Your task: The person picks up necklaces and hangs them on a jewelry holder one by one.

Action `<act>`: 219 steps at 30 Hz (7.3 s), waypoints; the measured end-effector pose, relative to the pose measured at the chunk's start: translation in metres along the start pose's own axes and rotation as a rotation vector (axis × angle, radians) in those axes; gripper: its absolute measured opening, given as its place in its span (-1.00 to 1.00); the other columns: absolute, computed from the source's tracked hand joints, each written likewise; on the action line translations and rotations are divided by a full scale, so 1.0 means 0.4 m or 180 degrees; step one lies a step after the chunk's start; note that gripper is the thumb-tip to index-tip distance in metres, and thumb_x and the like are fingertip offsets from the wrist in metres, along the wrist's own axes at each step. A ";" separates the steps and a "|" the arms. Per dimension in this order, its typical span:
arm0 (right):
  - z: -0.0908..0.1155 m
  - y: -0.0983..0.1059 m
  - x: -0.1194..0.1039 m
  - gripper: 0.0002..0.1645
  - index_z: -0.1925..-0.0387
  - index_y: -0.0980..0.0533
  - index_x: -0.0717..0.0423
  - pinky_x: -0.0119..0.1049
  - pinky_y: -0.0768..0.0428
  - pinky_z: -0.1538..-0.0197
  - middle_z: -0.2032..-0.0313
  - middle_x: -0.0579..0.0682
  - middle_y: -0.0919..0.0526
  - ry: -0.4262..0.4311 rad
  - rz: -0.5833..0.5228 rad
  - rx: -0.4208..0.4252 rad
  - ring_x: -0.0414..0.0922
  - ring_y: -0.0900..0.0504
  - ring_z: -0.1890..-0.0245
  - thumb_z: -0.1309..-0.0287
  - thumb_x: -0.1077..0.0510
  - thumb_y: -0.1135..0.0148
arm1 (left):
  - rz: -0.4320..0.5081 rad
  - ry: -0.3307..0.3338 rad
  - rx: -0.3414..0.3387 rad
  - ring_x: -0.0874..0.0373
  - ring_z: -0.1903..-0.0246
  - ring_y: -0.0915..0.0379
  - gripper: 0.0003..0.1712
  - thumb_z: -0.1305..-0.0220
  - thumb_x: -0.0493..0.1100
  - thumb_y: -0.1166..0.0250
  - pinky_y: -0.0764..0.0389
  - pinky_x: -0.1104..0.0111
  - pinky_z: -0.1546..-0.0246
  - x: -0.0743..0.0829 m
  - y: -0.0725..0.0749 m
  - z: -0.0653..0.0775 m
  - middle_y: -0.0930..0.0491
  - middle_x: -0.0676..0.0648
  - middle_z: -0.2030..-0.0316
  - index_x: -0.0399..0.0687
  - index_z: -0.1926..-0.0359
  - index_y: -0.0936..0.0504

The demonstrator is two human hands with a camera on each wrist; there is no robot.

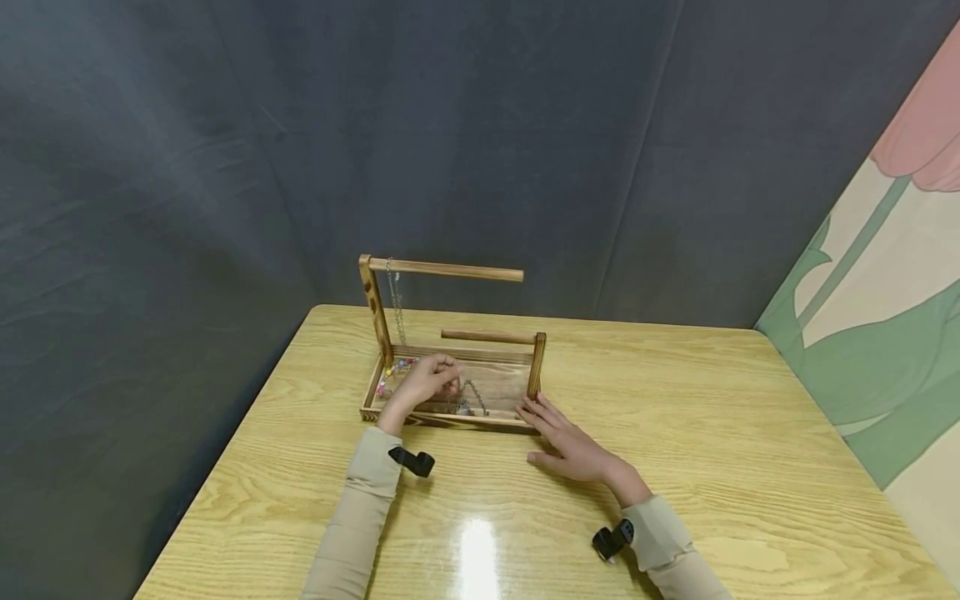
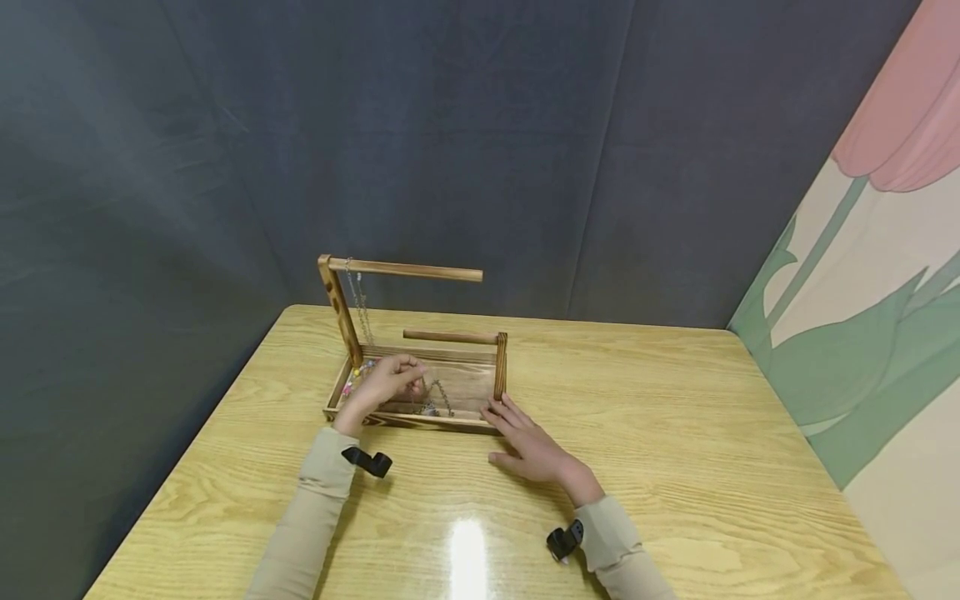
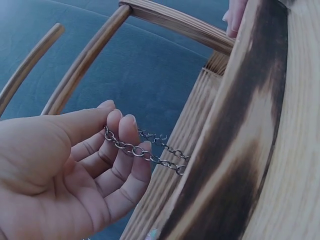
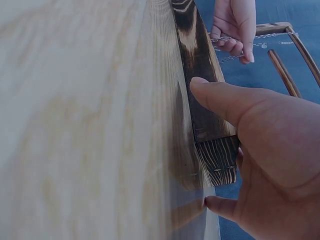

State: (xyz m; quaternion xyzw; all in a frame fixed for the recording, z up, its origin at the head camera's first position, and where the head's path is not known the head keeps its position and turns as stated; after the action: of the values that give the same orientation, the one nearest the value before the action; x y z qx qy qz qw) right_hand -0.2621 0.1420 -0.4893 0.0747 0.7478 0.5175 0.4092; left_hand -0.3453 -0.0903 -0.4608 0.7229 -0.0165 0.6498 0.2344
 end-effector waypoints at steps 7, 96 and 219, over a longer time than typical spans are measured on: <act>0.001 0.001 -0.001 -0.17 -0.41 -0.02 0.16 0.25 -0.08 -0.30 -0.42 0.20 0.08 -0.0018 0.0022 -0.0009 0.20 0.22 -0.42 -0.23 0.04 -0.16 | 0.0164 0.0188 0.0036 -0.24 0.23 -0.53 -0.59 -0.36 -0.10 -0.09 -0.63 0.19 0.20 0.004 0.001 0.002 -0.57 -0.31 0.31 -0.41 0.01 -0.49; 0.005 -0.003 -0.004 -0.17 -0.42 0.03 0.14 0.25 -0.08 -0.30 -0.43 0.20 0.13 -0.0072 -0.0041 -0.0081 0.16 0.29 -0.43 -0.26 0.04 -0.12 | 0.0215 -0.0685 0.0326 -0.38 0.13 -0.45 -0.71 -0.32 -0.31 -0.11 -0.53 -0.01 0.06 0.266 0.083 0.064 -0.52 -0.46 0.11 -0.42 0.00 -0.50; 0.004 -0.008 -0.001 -0.16 -0.42 0.04 0.18 0.24 -0.06 -0.31 -0.42 0.22 0.13 -0.0038 0.0046 -0.0078 0.18 0.29 -0.42 -0.27 0.04 -0.11 | 0.0200 -0.1126 0.0861 -0.13 0.27 -0.52 -0.70 -0.30 -0.34 -0.12 -0.60 0.47 0.24 0.407 0.211 -0.028 -0.50 -0.49 0.14 -0.51 0.02 -0.49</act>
State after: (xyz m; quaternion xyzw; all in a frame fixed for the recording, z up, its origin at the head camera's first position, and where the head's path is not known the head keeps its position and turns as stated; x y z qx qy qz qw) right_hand -0.2599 0.1416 -0.4918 0.0782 0.7383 0.5291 0.4108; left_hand -0.3580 -0.1155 -0.2793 0.8495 0.0075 0.5162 0.1083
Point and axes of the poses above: each hand's wrist, its own z-axis away from the middle knuckle, its own y-axis out of the back of the hand, x = y × z, the point moved 6 cm from there along -z, towards the middle knuckle
